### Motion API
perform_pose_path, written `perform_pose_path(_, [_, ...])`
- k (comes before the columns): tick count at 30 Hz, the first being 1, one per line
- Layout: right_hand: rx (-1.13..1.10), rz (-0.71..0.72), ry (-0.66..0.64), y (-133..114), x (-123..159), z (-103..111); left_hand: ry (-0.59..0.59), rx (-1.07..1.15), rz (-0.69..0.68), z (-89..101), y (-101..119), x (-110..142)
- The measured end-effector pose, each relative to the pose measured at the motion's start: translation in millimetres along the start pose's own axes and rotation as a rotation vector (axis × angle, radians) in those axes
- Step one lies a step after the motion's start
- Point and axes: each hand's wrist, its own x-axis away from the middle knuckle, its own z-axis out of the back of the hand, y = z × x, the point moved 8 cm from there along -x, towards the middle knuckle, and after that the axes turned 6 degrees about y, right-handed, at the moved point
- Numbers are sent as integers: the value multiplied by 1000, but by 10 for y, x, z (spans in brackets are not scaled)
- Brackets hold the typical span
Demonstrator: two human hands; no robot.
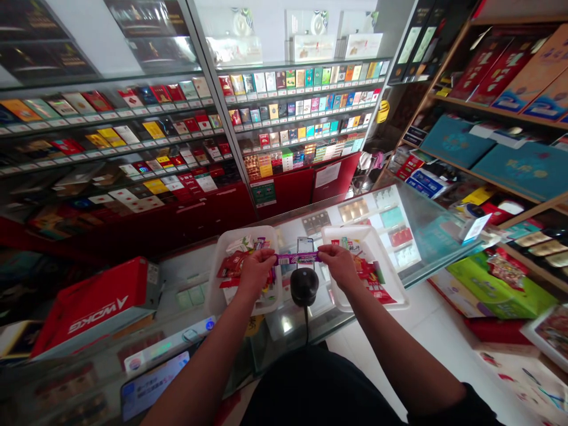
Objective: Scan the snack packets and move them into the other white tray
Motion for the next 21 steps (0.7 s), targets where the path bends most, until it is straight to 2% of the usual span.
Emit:
perform_pose_path(5, [-21, -9, -10, -15, -61, -53, -21, -73, -40, -17, 44, -67])
perform_pose_path(10, [21, 2, -20, -31, -123, -31, -60, -175, -149, -101, 55, -173])
perform_pose_path(17, [173, 105, -2, 39, -271, 103, -146, -538, -397, -318, 85, -285])
perform_pose_path(21, [210, 103, 29, 119, -315, 191, -214, -661, -475, -485, 97, -267])
